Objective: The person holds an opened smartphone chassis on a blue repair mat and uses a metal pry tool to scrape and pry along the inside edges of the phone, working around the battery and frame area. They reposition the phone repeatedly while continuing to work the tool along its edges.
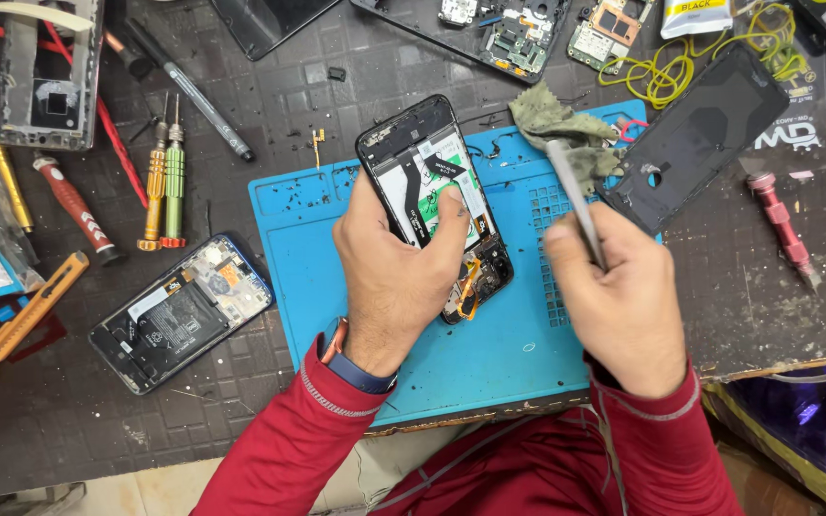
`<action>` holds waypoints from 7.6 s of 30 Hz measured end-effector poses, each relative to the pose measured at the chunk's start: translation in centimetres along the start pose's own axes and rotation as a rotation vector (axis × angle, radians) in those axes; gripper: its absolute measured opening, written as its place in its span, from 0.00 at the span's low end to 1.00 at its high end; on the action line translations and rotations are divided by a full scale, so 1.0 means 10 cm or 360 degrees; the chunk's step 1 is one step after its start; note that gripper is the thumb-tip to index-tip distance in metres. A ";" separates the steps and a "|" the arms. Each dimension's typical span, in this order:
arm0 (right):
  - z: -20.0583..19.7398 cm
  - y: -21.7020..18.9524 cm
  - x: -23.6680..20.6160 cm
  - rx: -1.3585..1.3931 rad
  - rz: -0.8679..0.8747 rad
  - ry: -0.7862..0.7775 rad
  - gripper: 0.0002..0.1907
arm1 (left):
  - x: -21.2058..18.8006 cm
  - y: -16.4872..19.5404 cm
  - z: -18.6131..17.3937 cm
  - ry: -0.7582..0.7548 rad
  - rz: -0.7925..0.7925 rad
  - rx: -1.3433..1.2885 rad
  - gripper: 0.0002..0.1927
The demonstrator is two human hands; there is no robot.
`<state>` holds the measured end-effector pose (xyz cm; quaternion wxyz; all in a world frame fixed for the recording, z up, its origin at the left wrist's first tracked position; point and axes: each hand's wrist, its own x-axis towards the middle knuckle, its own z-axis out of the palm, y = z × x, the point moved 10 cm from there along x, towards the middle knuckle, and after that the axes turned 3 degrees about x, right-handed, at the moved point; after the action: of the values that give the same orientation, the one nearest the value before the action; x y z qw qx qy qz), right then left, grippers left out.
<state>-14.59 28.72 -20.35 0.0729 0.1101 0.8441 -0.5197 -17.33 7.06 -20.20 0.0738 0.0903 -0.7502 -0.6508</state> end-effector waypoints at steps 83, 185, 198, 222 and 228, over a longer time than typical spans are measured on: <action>0.00 0.24 -0.24 0.0837 0.0106 0.0076 0.12 | 0.04 0.01 0.12 -0.0355 -0.0103 0.0559 0.22; 0.00 0.20 -0.34 0.0821 -0.0140 0.0079 0.15 | 0.05 0.01 0.13 -0.0327 -0.0023 0.0510 0.21; -0.07 0.28 -0.31 0.0901 -0.0045 0.0097 0.13 | 0.06 0.00 0.12 -0.0333 -0.0035 0.0557 0.22; -0.01 0.22 -0.31 0.0853 -0.0099 0.0081 0.16 | 0.06 0.02 0.12 -0.0320 -0.0010 0.0534 0.22; -0.01 0.22 -0.30 0.0868 -0.0103 0.0078 0.15 | 0.06 0.01 0.13 -0.0327 -0.0022 0.0535 0.22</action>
<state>-11.09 29.50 -21.50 0.0036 0.1110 0.6776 -0.7270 -18.19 8.16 -20.28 -0.0238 0.0395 -0.8514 -0.5225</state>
